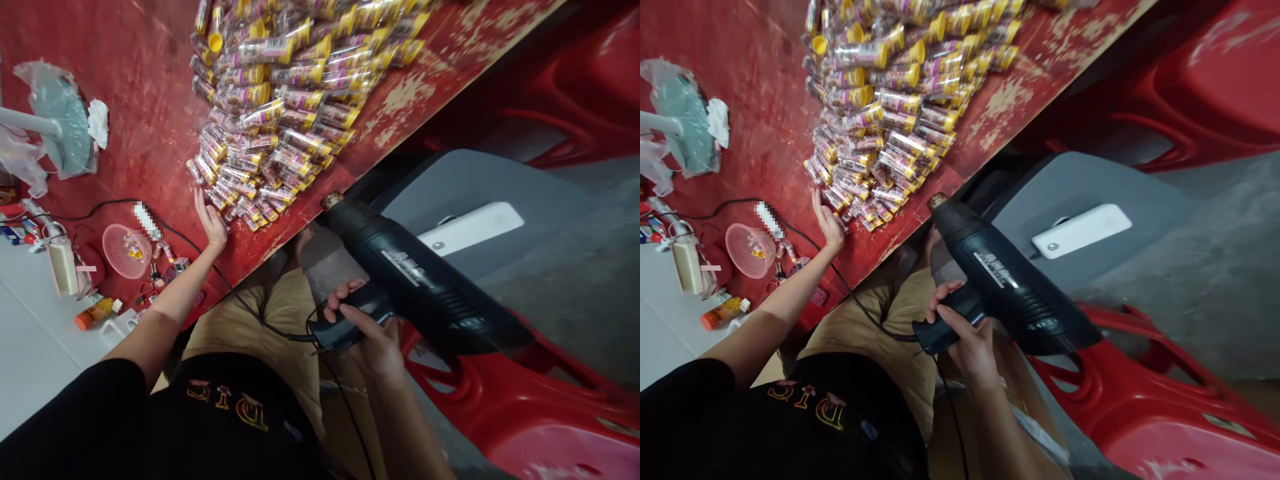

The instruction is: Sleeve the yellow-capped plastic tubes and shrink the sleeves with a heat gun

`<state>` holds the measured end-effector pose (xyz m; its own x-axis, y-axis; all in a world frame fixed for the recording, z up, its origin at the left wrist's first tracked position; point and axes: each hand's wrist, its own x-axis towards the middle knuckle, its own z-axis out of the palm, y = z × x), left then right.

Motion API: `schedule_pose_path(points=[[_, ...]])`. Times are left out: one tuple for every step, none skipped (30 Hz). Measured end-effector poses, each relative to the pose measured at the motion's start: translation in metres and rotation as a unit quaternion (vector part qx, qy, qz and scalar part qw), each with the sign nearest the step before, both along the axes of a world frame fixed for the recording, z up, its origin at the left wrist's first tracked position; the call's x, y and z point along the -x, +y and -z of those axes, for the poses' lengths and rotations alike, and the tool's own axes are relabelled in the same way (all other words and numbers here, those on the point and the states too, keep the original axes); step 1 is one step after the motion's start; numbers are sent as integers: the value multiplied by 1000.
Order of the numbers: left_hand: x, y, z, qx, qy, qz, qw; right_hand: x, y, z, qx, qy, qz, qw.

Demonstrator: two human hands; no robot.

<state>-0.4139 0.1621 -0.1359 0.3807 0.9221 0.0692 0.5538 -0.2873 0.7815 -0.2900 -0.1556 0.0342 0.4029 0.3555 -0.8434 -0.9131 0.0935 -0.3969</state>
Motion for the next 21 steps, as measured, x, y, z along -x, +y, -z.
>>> schedule_pose_path(points=[[0, 0, 0, -5, 1, 2, 1000, 2, -1, -1, -4, 5, -6, 1000], [0, 0, 0, -9, 3, 6, 1000, 4, -2, -2, -8, 11, -11, 1000], [-1, 1, 0, -11, 5, 10, 1000, 6, -3, -2, -13, 16, -17, 1000], [-2, 1, -1, -9, 7, 15, 1000, 8, -3, -3, -17, 22, -23, 999], [-2, 2, -1, -4, 9, 18, 1000, 9, -2, -4, -21, 28, -29, 999], [-3, 2, -2, 5, 12, 21, 1000, 10, -1, -4, -24, 32, -36, 999], [-3, 2, -2, 15, 12, 24, 1000, 10, 0, -4, -26, 35, -42, 998], [-3, 3, -3, 24, 13, 25, 999, 10, 1, -4, -28, 35, -46, 998], [-4, 3, -3, 30, 13, 26, 999, 10, 2, -4, -31, 35, -49, 998], [-4, 3, -4, 33, 13, 26, 999, 10, 2, -5, -33, 33, -49, 998], [-4, 3, -4, 31, 13, 25, 999, 10, 3, -5, -35, 32, -49, 998], [-4, 3, -4, 27, 13, 23, 999, 11, 3, -5, -37, 31, -48, 998], [-4, 3, -5, 21, 14, 22, 999, 11, 2, -5, -39, 32, -48, 998], [-4, 3, -5, 15, 16, 21, 1000, 12, 2, -5, -40, 34, -50, 997], [-4, 2, -5, 9, 18, 22, 1000, 12, 1, -6, -40, 38, -52, 997], [-4, 2, -5, 4, 23, 23, 999, 13, 0, -6, -39, 40, -52, 997], [-4, 2, -5, -1, 29, 24, 999, 14, 0, -6, -38, 41, -51, 997], [-4, 2, -5, -5, 36, 24, 999, 14, 0, -7, -38, 41, -49, 997], [-4, 1, -5, -8, 44, 24, 999, 14, 0, -7, -38, 41, -46, 997], [-4, 1, -5, -10, 52, 24, 998, 14, -1, -7, -40, 40, -43, 997], [-5, 1, -6, -10, 60, 24, 998, 14, 0, -7, -41, 41, -41, 997]])
